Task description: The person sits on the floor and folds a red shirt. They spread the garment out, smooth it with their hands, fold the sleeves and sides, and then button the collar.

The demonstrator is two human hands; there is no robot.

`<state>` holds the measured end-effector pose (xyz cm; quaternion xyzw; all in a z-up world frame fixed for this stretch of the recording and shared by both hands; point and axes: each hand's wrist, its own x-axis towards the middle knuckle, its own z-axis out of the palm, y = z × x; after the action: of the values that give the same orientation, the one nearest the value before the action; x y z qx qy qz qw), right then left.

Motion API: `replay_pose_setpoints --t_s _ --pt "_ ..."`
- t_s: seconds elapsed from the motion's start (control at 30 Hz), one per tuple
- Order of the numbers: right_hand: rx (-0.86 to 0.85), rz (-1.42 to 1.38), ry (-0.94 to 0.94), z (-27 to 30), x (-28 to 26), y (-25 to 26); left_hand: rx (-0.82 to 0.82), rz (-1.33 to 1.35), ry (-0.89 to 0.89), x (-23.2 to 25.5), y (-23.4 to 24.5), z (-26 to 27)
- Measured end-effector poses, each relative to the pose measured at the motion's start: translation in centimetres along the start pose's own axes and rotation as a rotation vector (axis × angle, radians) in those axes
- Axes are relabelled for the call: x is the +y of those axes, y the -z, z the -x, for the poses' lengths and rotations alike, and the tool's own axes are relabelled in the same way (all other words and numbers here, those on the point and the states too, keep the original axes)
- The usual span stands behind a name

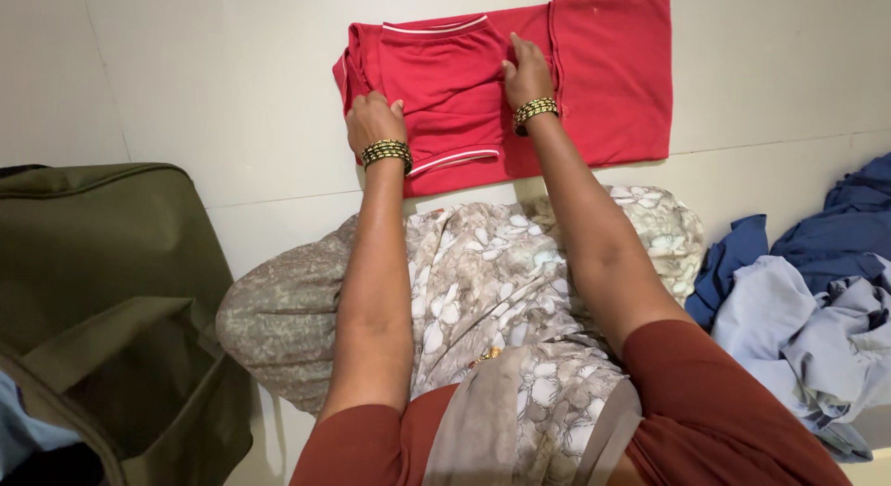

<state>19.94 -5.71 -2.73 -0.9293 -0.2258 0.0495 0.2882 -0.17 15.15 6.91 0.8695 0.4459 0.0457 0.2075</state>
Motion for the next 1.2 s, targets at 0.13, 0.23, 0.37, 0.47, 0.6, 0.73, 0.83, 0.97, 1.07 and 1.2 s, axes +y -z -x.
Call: replay_pose_setpoints --t_s 0.13,0.23,0.37,0.47,0.6,0.73,0.83,0.97,1.07,1.2 --pt "0.06 0.054 -0.098 -0.5 -2.1 0.7 0.068 0.048 -0.068 -0.3 -0.6 -0.7" --pt "0.092 0.061 -0.076 -0.7 -3.5 1.3 0.096 0.147 -0.149 -0.5 -0.8 -1.5" --pt "0.037 0.026 -0.143 -1.2 -4.1 2.1 -0.053 0.41 -0.056 -0.5 0.1 -2.2" --pt "0.066 0.006 -0.132 -1.0 -3.2 3.5 -0.157 0.345 0.005 -0.7 1.6 -2.7" --pt "0.011 0.052 -0.023 0.5 -3.4 3.9 -0.302 0.137 -0.014 -0.8 2.2 -2.4" --pt "0.124 0.159 -0.043 1.3 -5.1 4.3 -0.17 0.004 -0.012 0.4 1.9 -1.8" --pt "0.236 0.209 0.108 1.6 -6.3 3.3 -0.042 0.124 -0.185 0.9 -0.2 -1.5" --pt "0.014 -0.094 0.39 3.2 -10.7 -2.2 0.025 0.202 -0.527 2.5 -5.0 -1.9" --pt "-0.223 -0.017 0.372 4.8 -12.1 -3.2 -0.085 -0.096 -0.41 0.6 -5.1 -2.0" --pt "-0.457 0.448 0.264 4.5 -12.0 0.4 -0.122 -0.123 -0.413 -0.1 -4.6 -1.2"
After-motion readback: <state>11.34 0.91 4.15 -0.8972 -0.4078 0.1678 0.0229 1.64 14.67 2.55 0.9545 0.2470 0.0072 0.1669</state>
